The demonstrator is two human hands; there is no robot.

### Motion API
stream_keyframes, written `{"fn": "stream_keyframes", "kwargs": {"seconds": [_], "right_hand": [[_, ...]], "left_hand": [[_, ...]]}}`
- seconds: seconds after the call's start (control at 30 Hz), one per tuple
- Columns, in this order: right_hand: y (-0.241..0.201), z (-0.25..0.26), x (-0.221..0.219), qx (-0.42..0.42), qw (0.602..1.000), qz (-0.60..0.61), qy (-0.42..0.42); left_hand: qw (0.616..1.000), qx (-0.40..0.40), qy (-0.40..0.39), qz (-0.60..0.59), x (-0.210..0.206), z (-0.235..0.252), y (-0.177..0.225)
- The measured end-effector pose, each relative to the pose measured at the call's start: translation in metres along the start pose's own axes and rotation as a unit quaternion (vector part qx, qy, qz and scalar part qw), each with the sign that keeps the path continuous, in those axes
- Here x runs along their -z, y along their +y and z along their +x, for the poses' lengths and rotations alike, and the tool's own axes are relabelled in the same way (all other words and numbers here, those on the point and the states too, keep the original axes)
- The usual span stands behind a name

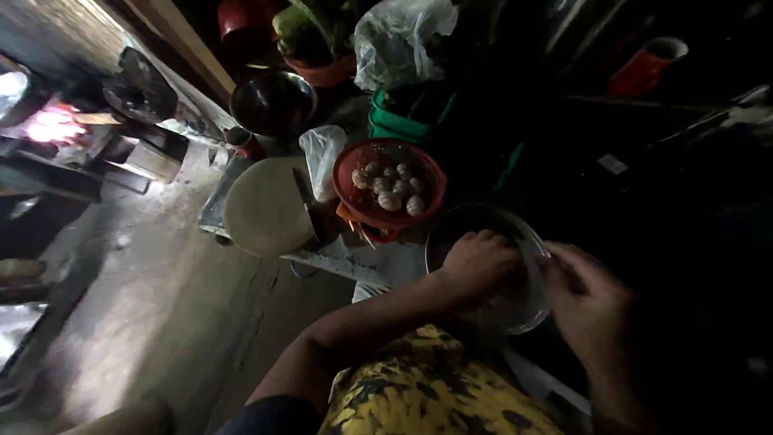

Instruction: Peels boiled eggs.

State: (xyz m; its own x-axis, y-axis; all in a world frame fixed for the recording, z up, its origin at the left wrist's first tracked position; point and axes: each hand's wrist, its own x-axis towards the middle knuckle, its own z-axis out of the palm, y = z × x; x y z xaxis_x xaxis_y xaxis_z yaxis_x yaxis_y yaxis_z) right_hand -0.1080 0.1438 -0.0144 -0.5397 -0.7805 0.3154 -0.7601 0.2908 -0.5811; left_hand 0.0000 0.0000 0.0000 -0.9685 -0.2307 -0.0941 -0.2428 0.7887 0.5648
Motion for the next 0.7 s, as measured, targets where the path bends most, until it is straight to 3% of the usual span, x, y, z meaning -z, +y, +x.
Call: {"fn": "stream_keyframes", "kwargs": {"seconds": [0.1, 0.17, 0.2, 0.23, 0.27, 0.3, 0.33, 0.43, 0.5, 0.57, 0.63, 0.7], "right_hand": [[-0.027, 0.001, 0.041, 0.081, 0.993, 0.049, 0.065], [-0.019, -0.008, 0.036, 0.108, 0.985, 0.075, 0.110], [-0.004, -0.016, 0.014, 0.112, 0.983, 0.072, 0.123], [0.011, -0.027, -0.015, 0.097, 0.988, 0.061, 0.108], [0.021, -0.035, -0.038, 0.062, 0.995, 0.057, 0.062], [0.024, -0.034, -0.047, 0.008, 0.999, 0.041, 0.004], [0.020, -0.025, -0.047, -0.035, 0.999, 0.026, -0.032], [0.003, -0.011, -0.037, -0.048, 0.999, 0.018, 0.005], [0.003, -0.001, -0.038, -0.029, 0.999, 0.033, 0.021], [0.006, 0.002, -0.043, -0.019, 0.998, 0.054, 0.029], [0.011, -0.001, -0.049, -0.020, 0.995, 0.075, 0.058], [0.011, -0.010, -0.051, -0.055, 0.993, 0.082, 0.064]], "left_hand": [[0.965, -0.125, 0.232, -0.002, -0.001, -0.015, 0.011], [0.947, -0.173, 0.268, -0.044, -0.020, -0.016, -0.002], [0.966, -0.151, 0.200, -0.060, -0.031, -0.018, -0.014], [0.992, -0.089, 0.059, -0.066, -0.037, -0.022, -0.024], [0.995, -0.033, -0.073, -0.067, -0.037, -0.023, -0.031], [0.989, -0.012, -0.122, -0.077, -0.031, -0.022, -0.035], [0.991, -0.014, -0.094, -0.091, -0.016, -0.022, -0.038], [0.998, 0.014, 0.030, -0.053, 0.043, -0.029, -0.052], [0.992, 0.123, -0.006, -0.007, 0.089, -0.019, -0.075], [0.977, 0.199, -0.054, 0.061, 0.105, 0.003, -0.125], [0.971, 0.187, -0.082, 0.121, 0.098, 0.015, -0.170], [0.963, 0.176, -0.127, 0.162, 0.088, 0.017, -0.182]]}}
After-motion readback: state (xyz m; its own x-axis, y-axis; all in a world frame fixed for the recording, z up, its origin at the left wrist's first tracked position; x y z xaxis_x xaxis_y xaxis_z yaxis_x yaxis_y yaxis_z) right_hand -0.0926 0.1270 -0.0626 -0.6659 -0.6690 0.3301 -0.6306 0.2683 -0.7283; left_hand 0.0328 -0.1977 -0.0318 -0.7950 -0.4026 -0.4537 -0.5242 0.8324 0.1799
